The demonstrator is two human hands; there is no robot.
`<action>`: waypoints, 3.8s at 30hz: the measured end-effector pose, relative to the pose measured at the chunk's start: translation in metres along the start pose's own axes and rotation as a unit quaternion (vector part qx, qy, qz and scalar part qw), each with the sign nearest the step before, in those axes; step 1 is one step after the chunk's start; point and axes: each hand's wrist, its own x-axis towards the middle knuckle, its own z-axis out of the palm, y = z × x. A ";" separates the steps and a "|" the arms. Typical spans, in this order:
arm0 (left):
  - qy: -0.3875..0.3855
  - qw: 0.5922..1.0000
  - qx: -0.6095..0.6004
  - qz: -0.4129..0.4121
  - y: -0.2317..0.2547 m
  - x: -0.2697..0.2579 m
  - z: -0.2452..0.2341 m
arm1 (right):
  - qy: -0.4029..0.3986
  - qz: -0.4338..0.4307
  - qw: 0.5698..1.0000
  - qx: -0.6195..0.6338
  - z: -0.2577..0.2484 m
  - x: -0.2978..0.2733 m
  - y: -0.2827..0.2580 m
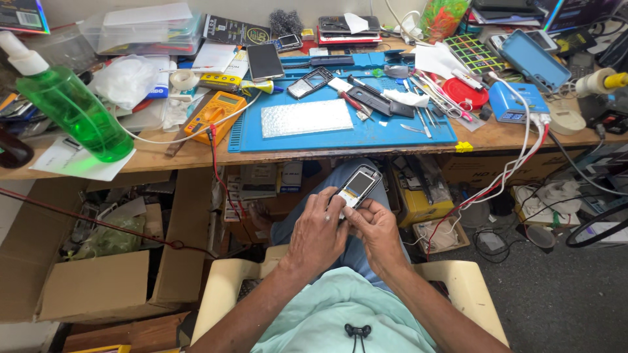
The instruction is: The person disassembles a mobile phone, removes the battery, and cleans the keypad area using a cloth. They then reassemble the phone and test the keypad functionality by pressing buttons on the screen.
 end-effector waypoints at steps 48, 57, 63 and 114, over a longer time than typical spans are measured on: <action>0.084 0.542 -0.812 -0.201 -0.037 0.016 0.020 | -0.113 -0.271 0.955 -0.037 -0.064 0.060 -0.102; 0.052 0.553 -0.806 -0.204 -0.018 0.012 0.017 | -0.057 -0.256 0.909 -0.325 -0.027 0.026 -0.127; 0.046 0.533 -0.822 -0.194 -0.019 0.012 0.019 | -0.200 -0.339 0.813 -0.429 0.004 0.021 -0.150; 0.083 0.891 -0.433 -0.111 -0.002 0.019 0.068 | -0.070 -0.096 0.979 -0.168 -0.041 0.005 -0.064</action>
